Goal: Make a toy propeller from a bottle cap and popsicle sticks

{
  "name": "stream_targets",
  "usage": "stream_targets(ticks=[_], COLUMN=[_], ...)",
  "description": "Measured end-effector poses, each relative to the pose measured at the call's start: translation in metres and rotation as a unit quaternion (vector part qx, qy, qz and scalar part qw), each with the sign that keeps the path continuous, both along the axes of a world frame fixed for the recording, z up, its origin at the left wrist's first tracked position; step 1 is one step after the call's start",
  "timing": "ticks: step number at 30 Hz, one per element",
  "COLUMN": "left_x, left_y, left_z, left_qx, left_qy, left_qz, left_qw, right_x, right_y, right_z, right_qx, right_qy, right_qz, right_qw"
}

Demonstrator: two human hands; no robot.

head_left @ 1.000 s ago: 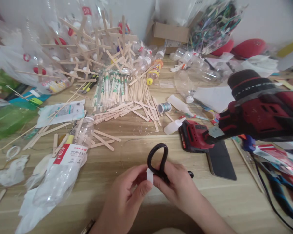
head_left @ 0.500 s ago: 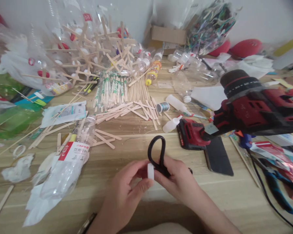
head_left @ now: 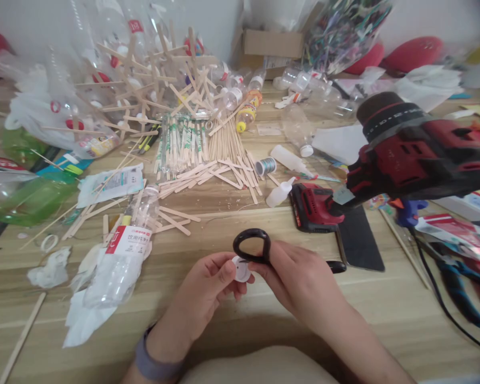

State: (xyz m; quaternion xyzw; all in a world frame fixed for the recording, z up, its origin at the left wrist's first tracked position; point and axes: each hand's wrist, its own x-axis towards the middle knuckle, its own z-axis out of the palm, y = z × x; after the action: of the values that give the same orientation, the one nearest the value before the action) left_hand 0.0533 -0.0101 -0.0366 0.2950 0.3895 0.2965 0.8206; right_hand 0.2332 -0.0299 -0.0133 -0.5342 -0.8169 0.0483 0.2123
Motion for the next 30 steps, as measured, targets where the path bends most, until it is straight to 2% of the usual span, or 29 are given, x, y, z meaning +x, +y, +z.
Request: stream_targets(ticks=[9,14,24,30], left_x=[-0.0018,-0.0007,0.0020,0.0036], left_y=[0.0005,-0.0001,0.0002,0.0009], left_z=[-0.0062,-0.0047,-0.0004,0.0021], left_qx=[-0.003,-0.019,-0.092,-0.110], left_qy=[-0.034,-0.039,0.019,0.035], left_qz=[0.004,-0.004,-0.007,-0.016], left_qw=[0.999,0.999,0.996,0.993], right_x=[-0.0007,-0.0015,-0.0008,-0.0008], right_y=[-0.0027,0.0000,0.0045,0.0060], right_z=[0.0006,0.0014,0.0019,-0.0006], right_qx=[-0.026,0.015,0.027,0.034], right_qy=[0.017,0.016,0.009,-0.008], right_qz=[0.021,0.031,0.047,0.067], right_qw=[0.999,0.999,0.998,0.997])
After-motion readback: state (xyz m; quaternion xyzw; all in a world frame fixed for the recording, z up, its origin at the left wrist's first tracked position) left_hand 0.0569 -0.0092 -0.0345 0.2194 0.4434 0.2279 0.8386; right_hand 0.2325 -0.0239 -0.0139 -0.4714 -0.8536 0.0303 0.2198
